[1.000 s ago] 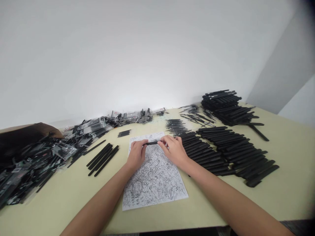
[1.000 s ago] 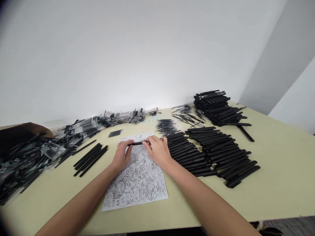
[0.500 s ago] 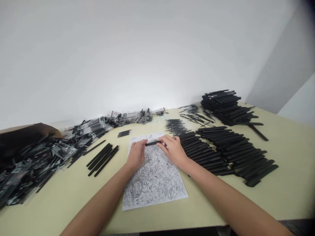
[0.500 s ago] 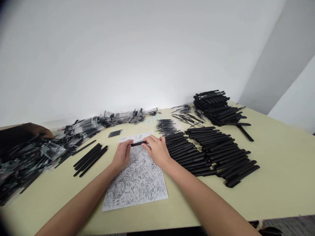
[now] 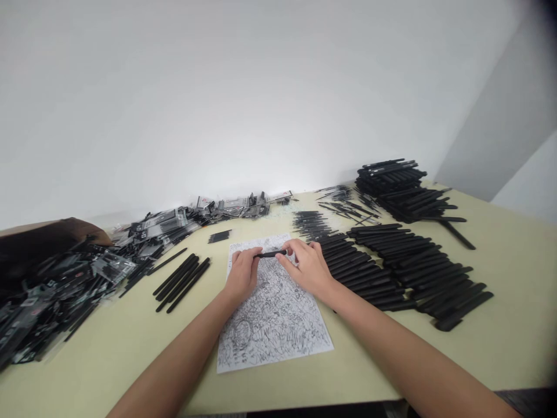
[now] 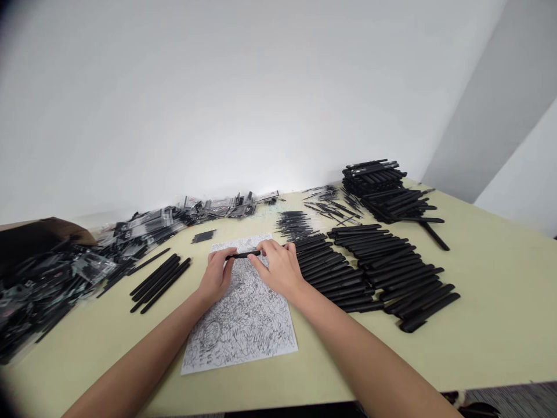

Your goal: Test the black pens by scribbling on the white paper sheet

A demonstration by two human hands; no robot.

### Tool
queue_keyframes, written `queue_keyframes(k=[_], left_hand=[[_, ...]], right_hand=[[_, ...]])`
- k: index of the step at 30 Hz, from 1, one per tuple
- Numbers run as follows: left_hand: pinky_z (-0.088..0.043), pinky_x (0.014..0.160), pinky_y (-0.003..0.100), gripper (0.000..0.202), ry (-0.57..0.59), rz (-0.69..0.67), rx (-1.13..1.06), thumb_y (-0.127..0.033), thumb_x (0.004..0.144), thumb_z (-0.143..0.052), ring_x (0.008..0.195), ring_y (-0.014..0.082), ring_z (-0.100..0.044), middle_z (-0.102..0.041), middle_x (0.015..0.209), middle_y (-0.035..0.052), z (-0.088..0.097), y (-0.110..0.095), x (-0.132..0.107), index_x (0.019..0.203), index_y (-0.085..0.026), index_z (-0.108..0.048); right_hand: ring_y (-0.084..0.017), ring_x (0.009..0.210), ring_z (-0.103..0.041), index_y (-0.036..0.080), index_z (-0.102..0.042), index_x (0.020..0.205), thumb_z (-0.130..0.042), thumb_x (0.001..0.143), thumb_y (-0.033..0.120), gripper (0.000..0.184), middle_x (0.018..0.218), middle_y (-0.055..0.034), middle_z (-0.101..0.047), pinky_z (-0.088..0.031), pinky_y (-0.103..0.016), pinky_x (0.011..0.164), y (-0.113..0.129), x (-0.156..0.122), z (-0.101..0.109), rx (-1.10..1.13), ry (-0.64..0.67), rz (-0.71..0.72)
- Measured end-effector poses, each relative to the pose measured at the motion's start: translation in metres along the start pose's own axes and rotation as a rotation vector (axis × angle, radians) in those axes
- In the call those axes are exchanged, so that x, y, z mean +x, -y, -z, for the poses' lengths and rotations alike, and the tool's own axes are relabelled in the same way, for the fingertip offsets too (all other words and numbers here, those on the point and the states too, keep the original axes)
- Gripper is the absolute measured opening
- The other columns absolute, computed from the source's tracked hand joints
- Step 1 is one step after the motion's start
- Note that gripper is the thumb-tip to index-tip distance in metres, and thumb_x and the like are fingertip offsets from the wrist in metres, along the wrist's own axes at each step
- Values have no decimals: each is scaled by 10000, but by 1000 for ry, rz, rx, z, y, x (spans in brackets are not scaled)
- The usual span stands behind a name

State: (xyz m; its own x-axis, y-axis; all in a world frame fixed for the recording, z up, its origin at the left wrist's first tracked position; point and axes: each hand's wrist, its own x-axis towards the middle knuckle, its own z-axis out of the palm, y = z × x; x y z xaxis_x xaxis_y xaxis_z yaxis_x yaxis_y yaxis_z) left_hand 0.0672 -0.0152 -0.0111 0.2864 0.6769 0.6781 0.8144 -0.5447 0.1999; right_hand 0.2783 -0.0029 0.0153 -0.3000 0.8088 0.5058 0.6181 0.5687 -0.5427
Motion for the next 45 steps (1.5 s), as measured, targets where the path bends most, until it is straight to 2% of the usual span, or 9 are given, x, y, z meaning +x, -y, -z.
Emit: queue_keyframes(k=[5,11,17,21,29,32,35,38,45], left_hand=[[-444,839,375,253,-7,-13,6,-179,969,-394,911,201,-621,-687,1025,84,1,-1,1,1199,-201,-497],[-441,851,378,220,-12,-51,15,-169,954,-438,918,200,-626,-690,1004,75,1,-3,2,1158,-204,-513],[-445,859,384,250,-15,-5,16,-166,961,-406,925,201,-628,-687,1024,83,2,-3,2,1189,-211,-499],[-448,852,383,237,-22,-18,16,-171,954,-432,916,202,-633,-690,1017,78,2,-2,2,1176,-214,-502],[-434,867,395,213,-34,-49,23,-175,945,-454,927,207,-638,-692,1000,77,0,-2,2,1145,-215,-513],[-432,864,391,228,-32,-33,25,-173,951,-427,925,205,-639,-691,1017,83,0,-2,2,1159,-213,-514],[-429,875,395,246,-17,-7,18,-186,958,-404,931,208,-639,-690,1019,86,1,-2,2,1175,-215,-517],[-425,885,401,240,-10,1,10,-193,956,-411,929,211,-640,-693,1009,86,0,-1,2,1165,-212,-527],[-417,894,405,208,-6,-26,10,-187,947,-443,950,212,-642,-698,1014,83,0,-2,1,1132,-215,-534]], right_hand=[[-136,692,-561,200,-571,897,-497,955,369,193,838,11,-678,-243,-318,798,-1,0,-1,-12,8,11],[-126,612,-520,191,-519,676,-425,988,428,403,674,23,-650,-228,-314,754,0,2,-2,-42,22,-42],[-128,646,-548,213,-571,989,-564,891,378,191,863,16,-676,-259,-318,808,-2,-1,-2,12,-46,56],[-128,662,-562,210,-567,955,-526,909,315,121,848,18,-680,-257,-315,797,-2,-1,-1,8,-35,55],[-122,573,-514,193,-530,656,-413,985,437,426,606,28,-624,-233,-320,765,-1,1,-2,-73,5,8],[-113,582,-520,202,-588,822,-520,927,482,307,706,37,-654,-241,-316,786,-1,1,-1,-20,-19,25],[-112,606,-535,214,-590,981,-596,879,413,223,808,33,-672,-252,-313,797,-2,0,0,20,-39,83],[-115,604,-536,211,-590,908,-556,900,346,139,747,39,-663,-253,-312,786,-2,-1,-1,23,-37,100],[-131,552,-520,198,-555,708,-410,979,423,380,595,23,-629,-245,-320,766,-2,1,-3,-86,0,32]])
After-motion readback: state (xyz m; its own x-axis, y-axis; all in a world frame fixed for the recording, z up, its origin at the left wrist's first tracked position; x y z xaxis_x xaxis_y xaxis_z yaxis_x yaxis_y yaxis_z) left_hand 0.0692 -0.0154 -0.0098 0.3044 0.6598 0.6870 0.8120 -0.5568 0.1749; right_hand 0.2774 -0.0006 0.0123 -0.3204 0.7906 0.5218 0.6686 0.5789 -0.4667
